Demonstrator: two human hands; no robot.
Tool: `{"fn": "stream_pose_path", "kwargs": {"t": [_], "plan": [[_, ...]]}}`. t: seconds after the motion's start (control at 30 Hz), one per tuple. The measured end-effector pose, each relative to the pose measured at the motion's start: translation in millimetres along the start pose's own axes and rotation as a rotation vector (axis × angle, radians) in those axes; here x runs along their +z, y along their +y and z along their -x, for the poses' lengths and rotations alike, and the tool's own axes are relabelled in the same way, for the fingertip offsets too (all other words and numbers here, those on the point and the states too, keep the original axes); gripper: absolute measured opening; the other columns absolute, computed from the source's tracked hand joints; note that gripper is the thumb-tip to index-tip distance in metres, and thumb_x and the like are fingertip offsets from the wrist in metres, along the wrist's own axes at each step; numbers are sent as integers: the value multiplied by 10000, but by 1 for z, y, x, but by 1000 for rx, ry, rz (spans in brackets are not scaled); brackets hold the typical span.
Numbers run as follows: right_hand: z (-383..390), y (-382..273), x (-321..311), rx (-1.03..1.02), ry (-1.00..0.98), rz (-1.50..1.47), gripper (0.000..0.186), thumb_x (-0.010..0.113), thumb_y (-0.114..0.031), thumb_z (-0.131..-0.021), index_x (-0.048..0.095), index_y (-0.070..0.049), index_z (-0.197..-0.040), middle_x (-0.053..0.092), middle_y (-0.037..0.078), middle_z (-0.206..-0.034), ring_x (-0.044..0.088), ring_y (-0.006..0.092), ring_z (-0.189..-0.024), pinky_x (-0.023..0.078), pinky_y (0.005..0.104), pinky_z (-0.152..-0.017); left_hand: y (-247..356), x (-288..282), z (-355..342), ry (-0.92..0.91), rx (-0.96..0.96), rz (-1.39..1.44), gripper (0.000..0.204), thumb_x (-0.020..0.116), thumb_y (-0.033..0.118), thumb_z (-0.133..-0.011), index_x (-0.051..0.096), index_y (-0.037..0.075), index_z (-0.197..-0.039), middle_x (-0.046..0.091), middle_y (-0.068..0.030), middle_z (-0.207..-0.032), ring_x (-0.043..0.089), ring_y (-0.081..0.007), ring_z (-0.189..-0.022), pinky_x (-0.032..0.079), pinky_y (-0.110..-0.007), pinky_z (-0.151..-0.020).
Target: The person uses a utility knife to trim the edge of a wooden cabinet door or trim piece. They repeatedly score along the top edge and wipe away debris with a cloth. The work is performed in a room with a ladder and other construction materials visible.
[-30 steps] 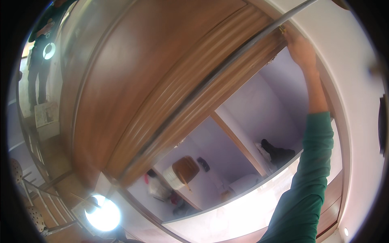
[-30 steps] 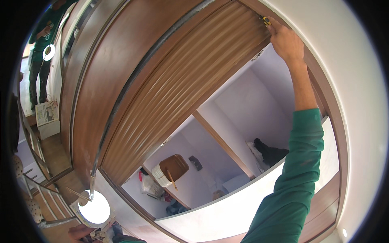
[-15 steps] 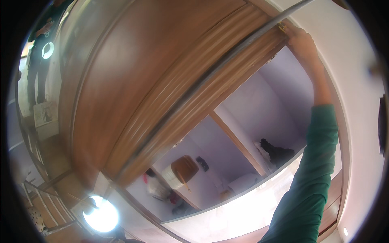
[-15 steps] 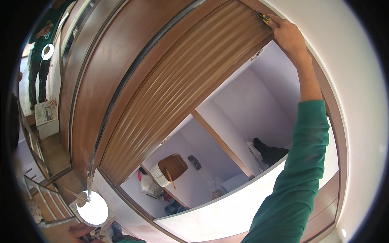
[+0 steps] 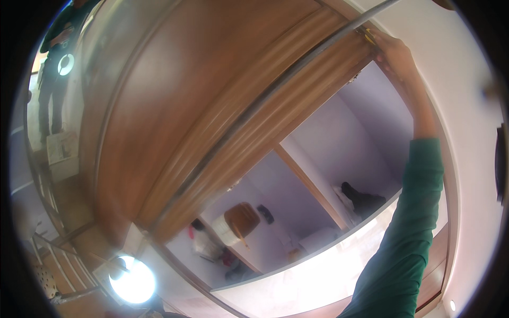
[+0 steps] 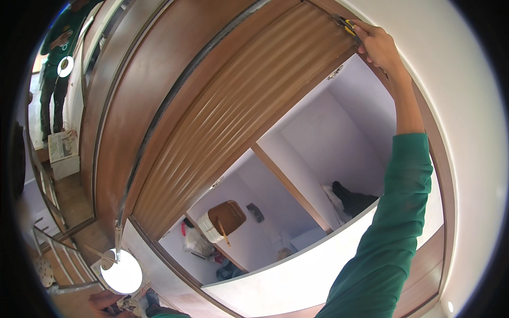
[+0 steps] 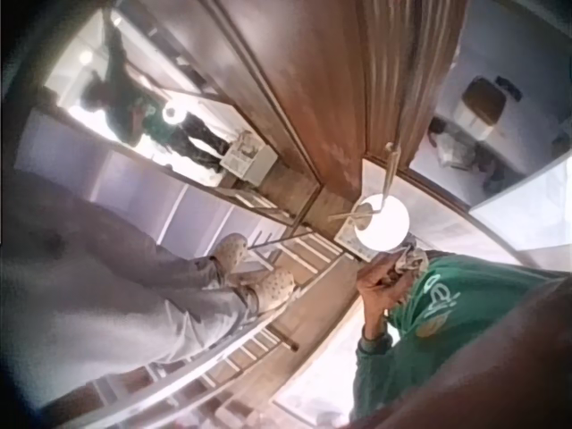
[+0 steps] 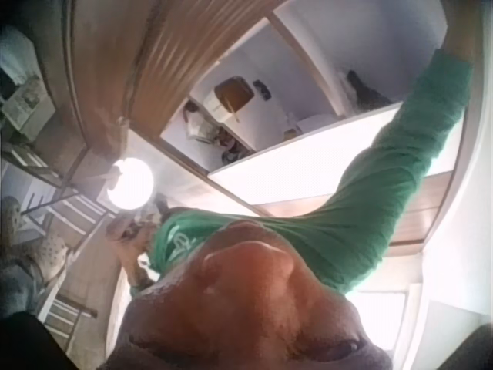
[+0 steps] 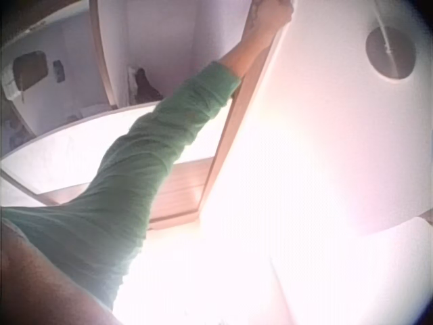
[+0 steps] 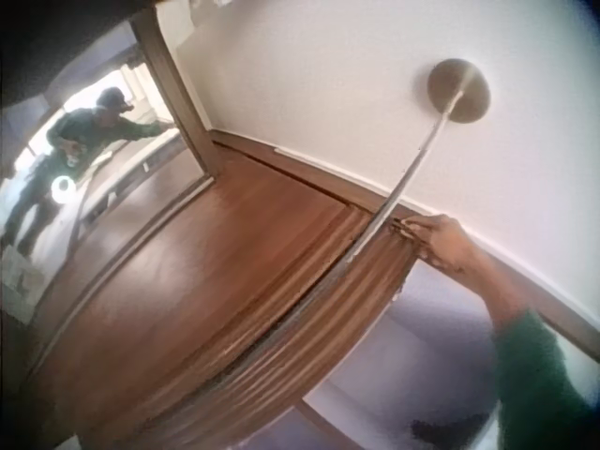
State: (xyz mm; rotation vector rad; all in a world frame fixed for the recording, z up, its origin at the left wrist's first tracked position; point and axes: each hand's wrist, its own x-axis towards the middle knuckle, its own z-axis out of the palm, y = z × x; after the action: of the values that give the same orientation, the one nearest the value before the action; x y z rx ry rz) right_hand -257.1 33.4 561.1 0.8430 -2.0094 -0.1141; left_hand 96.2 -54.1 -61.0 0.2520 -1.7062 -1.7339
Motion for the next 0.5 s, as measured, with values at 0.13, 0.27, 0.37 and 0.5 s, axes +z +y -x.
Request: {"fn": "stream_pose_path", "kwargs": {"t": [0.13, 0.27, 0.37, 0.5], "plan": [[2, 5, 4, -33, 46, 77, 380, 480, -363, -1026, 635, -223, -1343, 615, 75, -707, 577, 172, -583, 508, 343, -631, 2, -1, 3, -4, -90, 18, 304, 795, -3, -669, 754, -27, -969, 643, -14, -657, 489, -37, -473, 325, -218, -427], [-4, 7, 5, -118, 106, 305, 376, 476, -373, -1018, 639, -243, -1331, 726, 125, -971, 689, 287, -921, 524, 410, -856, 3, 3, 3, 37, -82, 53, 303, 784, -31, -672, 757, -20, -973, 633, -6, -656, 463, -35, -463, 315, -219, -425], [-10, 5, 5, -163, 86, 370, 369, 469, -371, -1018, 639, -262, -1327, 715, 124, -1140, 649, 334, -1090, 500, 438, -933, 1, 3, 1, 28, -42, 32, 325, 789, -32, -670, 756, -18, -993, 613, 3, -638, 448, -36, -461, 309, -223, -424], [-12, 1, 5, -145, 105, 460, 370, 466, -363, -1019, 635, -264, -1333, 720, 129, -1066, 665, 316, -1036, 508, 434, -912, -3, 1, -3, -14, 62, 15, 357, 792, -29, -672, 752, -21, -1027, 597, 3, -616, 447, -39, -457, 312, -228, -415]]}}
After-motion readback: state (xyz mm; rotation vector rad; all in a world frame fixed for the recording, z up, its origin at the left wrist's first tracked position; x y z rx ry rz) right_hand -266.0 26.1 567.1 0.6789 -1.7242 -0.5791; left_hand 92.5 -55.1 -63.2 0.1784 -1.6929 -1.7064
